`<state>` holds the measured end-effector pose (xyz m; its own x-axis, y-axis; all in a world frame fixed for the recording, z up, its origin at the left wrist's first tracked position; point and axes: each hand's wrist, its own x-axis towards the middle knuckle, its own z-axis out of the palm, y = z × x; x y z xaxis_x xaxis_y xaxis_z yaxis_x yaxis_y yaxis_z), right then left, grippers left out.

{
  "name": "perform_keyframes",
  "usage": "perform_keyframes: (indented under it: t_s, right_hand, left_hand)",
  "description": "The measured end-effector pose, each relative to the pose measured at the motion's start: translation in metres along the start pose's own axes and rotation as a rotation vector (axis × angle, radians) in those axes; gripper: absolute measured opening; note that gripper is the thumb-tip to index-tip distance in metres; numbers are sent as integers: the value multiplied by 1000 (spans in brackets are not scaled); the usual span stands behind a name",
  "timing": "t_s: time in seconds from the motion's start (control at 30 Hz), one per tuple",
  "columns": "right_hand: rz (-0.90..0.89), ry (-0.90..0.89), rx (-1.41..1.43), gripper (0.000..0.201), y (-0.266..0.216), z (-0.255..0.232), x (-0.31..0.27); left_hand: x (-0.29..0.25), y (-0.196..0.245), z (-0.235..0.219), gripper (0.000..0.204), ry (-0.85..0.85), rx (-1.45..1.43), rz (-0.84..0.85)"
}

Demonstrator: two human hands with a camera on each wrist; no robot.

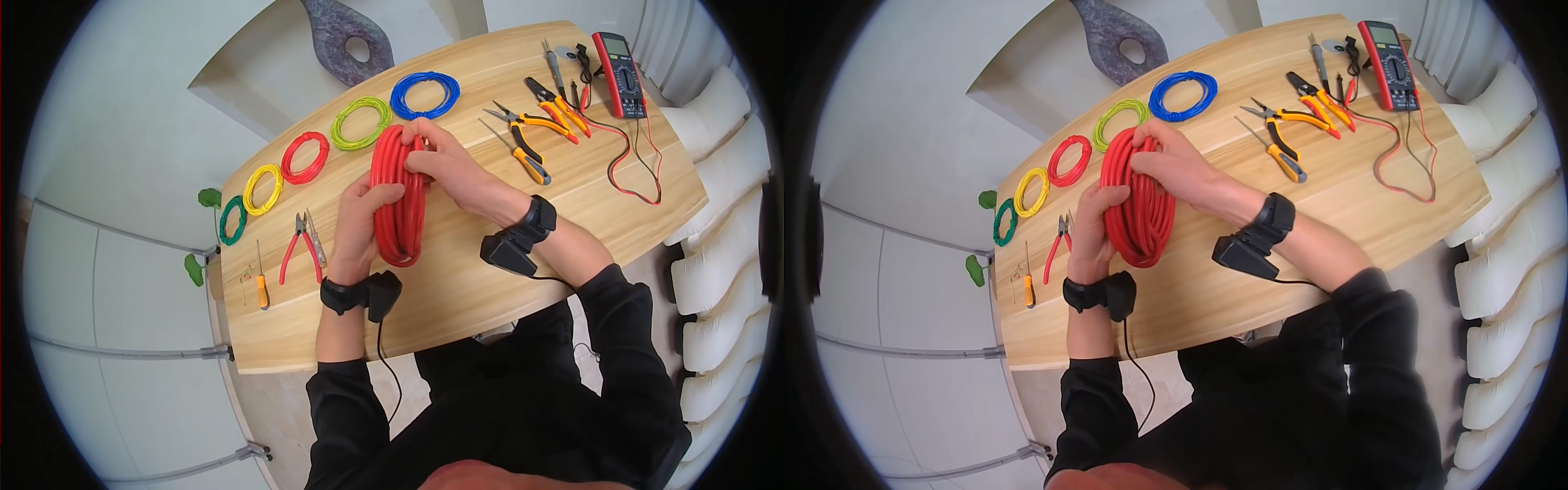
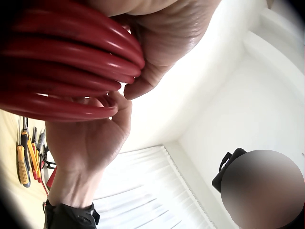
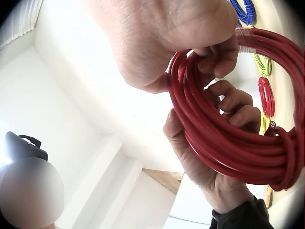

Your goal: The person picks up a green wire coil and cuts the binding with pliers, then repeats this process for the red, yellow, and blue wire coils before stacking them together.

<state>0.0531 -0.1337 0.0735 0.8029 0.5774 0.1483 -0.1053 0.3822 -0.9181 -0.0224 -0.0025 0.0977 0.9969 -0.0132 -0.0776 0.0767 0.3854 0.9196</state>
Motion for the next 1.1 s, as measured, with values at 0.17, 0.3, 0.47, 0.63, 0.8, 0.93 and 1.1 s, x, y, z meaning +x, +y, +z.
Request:
perform_keyframes:
  t_s: [0.17,0.3,0.47,0.63,0.8,0.93,1.1]
  right_hand:
    - [16,-3,22,17,-2,0,-1]
    - [31,0,26,17,-7,1,-2]
    - [42,9,-60,17,-10,1,-2]
    - [56,13,-99,17,-14,3,-5]
    - [138,-37,-100,17,-17,-1,-6]
    - [96,-39,-87,17,-12,-1,-3]
    - [57,-51,-23,22,-8,-2,-1]
  left_hand:
    - [2,-1,-3,28,28,24,12]
    - [1,-1,-1,29,68,15,49]
    - [-1,-2,1,32,141,23,91]
    - [0,-3,-3,34,99,-16,75]
    - [2,2,-11,34,-5,-42,16]
    - [3,0,-12,33,-17,-43,24]
    - [2,0,-13,33,-47,-57,12]
